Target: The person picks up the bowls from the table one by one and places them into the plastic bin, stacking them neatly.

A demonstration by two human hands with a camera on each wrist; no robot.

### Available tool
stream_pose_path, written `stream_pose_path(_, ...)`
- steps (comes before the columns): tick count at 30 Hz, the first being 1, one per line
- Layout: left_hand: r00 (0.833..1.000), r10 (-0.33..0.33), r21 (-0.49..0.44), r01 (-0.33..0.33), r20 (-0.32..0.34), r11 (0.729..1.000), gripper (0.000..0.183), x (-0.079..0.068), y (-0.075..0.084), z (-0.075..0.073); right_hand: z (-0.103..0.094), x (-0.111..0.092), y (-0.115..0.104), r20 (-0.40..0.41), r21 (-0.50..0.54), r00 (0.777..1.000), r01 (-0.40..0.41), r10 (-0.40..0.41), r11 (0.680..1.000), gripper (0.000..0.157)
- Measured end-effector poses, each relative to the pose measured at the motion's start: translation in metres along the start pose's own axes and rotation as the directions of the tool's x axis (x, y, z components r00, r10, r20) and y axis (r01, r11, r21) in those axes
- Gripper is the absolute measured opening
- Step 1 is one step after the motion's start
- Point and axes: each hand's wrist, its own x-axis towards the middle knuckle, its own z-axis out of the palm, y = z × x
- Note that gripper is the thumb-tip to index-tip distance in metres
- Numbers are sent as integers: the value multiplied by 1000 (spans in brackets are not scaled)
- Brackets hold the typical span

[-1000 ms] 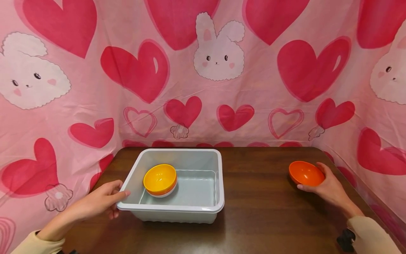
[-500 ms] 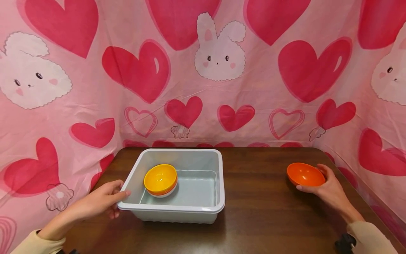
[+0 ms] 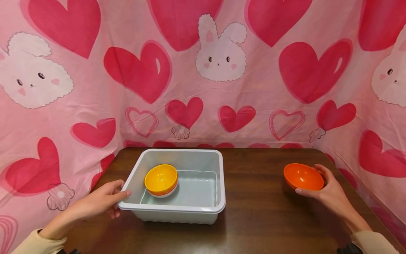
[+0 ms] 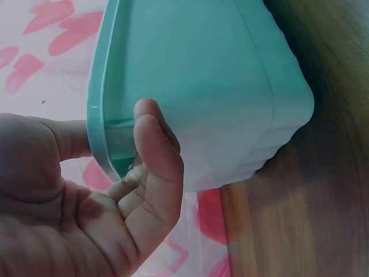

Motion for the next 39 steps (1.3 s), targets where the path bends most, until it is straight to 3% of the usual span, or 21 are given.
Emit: stream_pose_path(39,1000,3,-3,-3,-1,1000,18,0,-1,-1,6,-29,-38,-17,144,993,114,-113,983,91)
